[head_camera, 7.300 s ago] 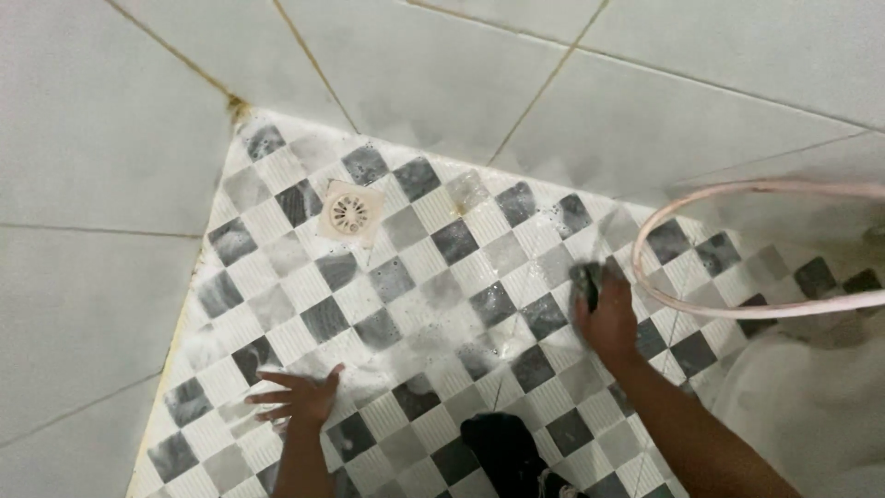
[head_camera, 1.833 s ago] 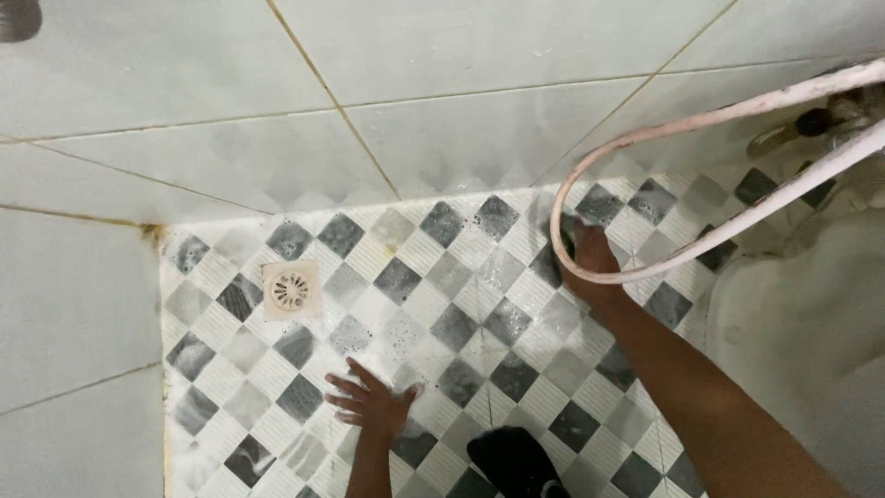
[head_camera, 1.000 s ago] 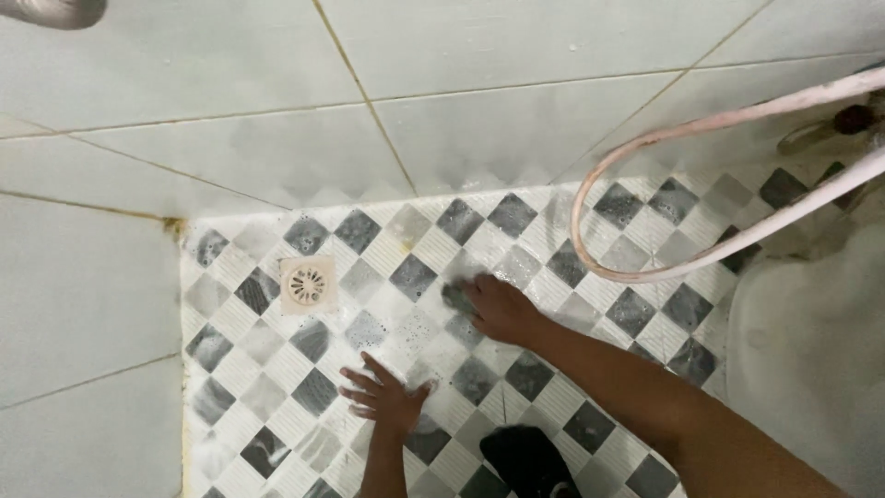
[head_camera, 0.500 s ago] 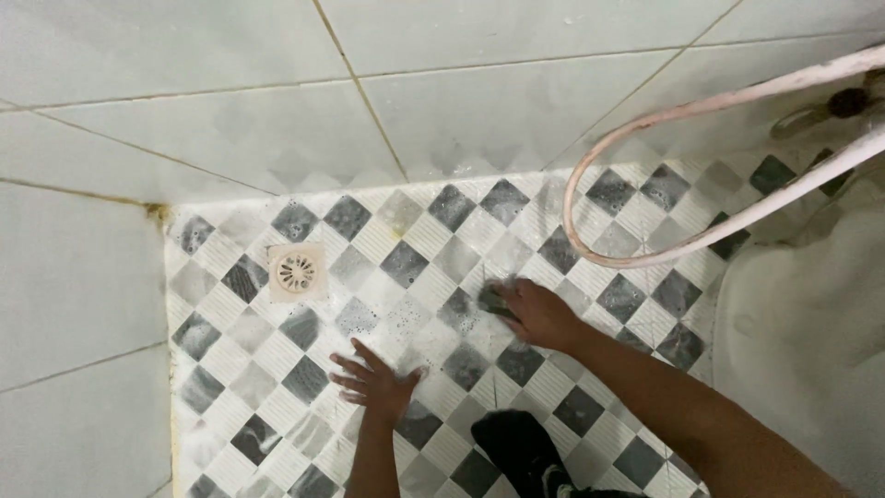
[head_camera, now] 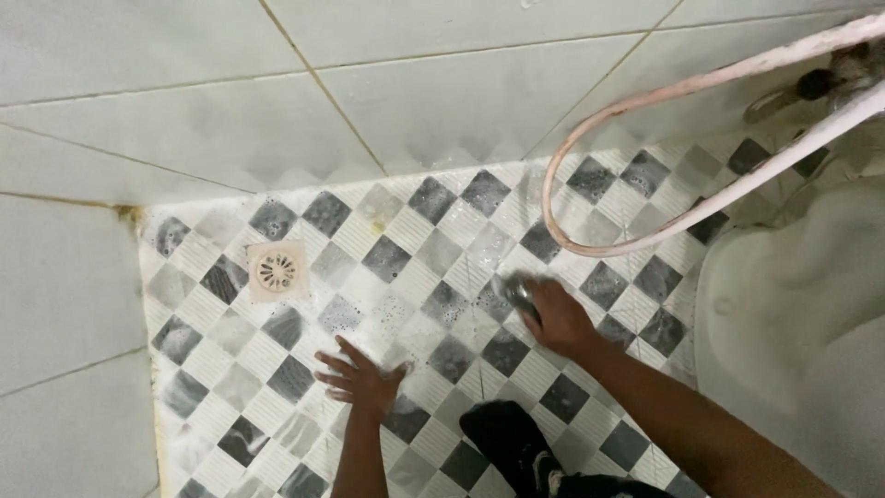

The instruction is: The person scrubs a tiled bathroom floor with a handheld brush, moving along the base of the walls and around the drain. The person uses their left hand to stabilize while scrubbing with the right hand.

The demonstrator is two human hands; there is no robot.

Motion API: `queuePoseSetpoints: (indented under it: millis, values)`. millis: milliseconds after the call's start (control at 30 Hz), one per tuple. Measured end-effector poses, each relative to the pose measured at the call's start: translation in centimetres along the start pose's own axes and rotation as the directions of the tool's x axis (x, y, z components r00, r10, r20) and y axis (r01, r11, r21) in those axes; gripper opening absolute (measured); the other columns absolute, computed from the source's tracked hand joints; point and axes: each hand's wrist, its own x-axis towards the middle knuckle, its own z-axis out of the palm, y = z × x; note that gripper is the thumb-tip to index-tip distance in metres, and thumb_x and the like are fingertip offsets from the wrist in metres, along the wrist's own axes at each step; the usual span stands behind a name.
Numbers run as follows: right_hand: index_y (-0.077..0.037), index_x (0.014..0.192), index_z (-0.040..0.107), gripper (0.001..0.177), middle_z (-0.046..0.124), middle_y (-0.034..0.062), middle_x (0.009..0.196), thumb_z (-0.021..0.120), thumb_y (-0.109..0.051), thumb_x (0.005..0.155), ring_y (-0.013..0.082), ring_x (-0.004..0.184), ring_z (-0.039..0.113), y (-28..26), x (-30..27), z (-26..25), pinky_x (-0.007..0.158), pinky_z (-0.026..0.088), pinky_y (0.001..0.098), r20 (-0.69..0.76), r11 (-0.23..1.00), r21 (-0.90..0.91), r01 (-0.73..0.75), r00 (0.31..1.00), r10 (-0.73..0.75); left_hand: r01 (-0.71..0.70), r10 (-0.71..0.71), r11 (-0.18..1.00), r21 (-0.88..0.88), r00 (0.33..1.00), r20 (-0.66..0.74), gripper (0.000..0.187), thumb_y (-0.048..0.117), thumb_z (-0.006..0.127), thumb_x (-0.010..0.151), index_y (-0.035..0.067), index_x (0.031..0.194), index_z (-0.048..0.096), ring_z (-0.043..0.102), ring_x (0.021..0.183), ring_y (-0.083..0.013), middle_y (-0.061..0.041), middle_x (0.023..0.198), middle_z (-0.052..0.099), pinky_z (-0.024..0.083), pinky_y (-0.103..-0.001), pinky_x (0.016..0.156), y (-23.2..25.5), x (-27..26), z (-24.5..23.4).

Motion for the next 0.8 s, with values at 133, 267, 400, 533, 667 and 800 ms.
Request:
queuePoseSetpoints:
  millis: [133,267,400,533,667,800]
  values:
    - [-0.006,0.138,0.058,0.052,0.061,0.0238,0.136,0.055,-0.037,0.097,0.0427,0.123,0.054,6.2,-7.0,-1.4,0.097,0.049,0.057,-0.02,0.964,-0.058,-0.259,0.966,0.258,0.029,-0.022,0.996,-0.082,0.997,0.074,0.163,0.079,0.085,0.057,0.022,0.162,-0.026,-0.032,0.144,-0.0621,-0.024,0.159,-0.044,0.012,-0.085,0.104,0.6,0.0,-1.6]
    - [0.003,0.151,0.04,0.071,0.05,0.0338,0.131,0.063,-0.031,0.093,0.0522,0.118,0.053,7.4,-4.9,-1.4,0.093,0.047,0.0589,-0.305,0.942,-0.059,-0.33,0.904,0.298,0.118,-0.115,0.993,-0.029,0.989,0.09,0.167,0.076,0.087,0.052,0.02,0.162,-0.025,-0.025,0.146,-0.0633,-0.03,0.16,-0.038,0.009,-0.081,0.111,2.4,0.3,-3.7]
    - [-0.004,0.145,0.048,0.055,0.059,0.027,0.121,0.053,-0.022,0.094,0.0431,0.109,0.058,3.0,-4.5,1.3,0.079,0.054,0.0573,-0.079,0.972,0.015,-0.234,0.969,0.235,0.079,-0.067,0.981,0.175,0.995,-0.069,0.154,0.102,0.047,0.053,0.022,0.166,-0.02,-0.03,0.146,-0.0574,-0.026,0.16,-0.037,-0.013,-0.076,0.109,-0.9,0.8,1.0]
    - [-0.006,0.154,0.04,0.072,0.044,0.0248,0.154,0.069,-0.033,0.094,0.0423,0.14,0.043,9.7,-13.4,7.3,0.114,0.038,0.0528,0.204,0.973,-0.226,-0.046,0.975,0.093,0.154,-0.125,0.98,-0.122,0.968,0.215,0.159,0.079,0.078,0.057,0.025,0.161,-0.029,-0.036,0.144,-0.0551,-0.02,0.158,-0.046,0.001,-0.079,0.112,2.7,-0.5,-5.4]
    - [-0.016,0.152,0.043,0.059,0.053,0.0222,0.133,0.058,-0.029,0.096,0.0349,0.111,0.062,8.0,-13.1,-1.2,0.08,0.061,0.0483,-0.048,0.758,0.058,-0.65,0.757,0.652,0.086,0.069,0.909,0.407,0.934,-0.351,0.169,0.11,0.029,0.037,0.013,0.172,0.0,0.015,0.151,-0.0614,-0.033,0.17,-0.001,0.046,-0.069,0.101,0.6,0.0,-0.9]
    - [0.003,0.151,0.045,0.059,0.052,0.0304,0.125,0.058,-0.022,0.099,0.0465,0.115,0.053,9.1,-8.3,-1.5,0.088,0.049,0.0562,-0.522,0.901,-0.029,-0.433,0.775,0.355,0.113,-0.093,0.99,-0.088,0.974,0.205,0.159,0.087,0.068,0.055,0.022,0.16,-0.031,-0.035,0.142,-0.058,-0.023,0.156,-0.046,0.0,-0.079,0.112,1.5,0.2,-3.9]
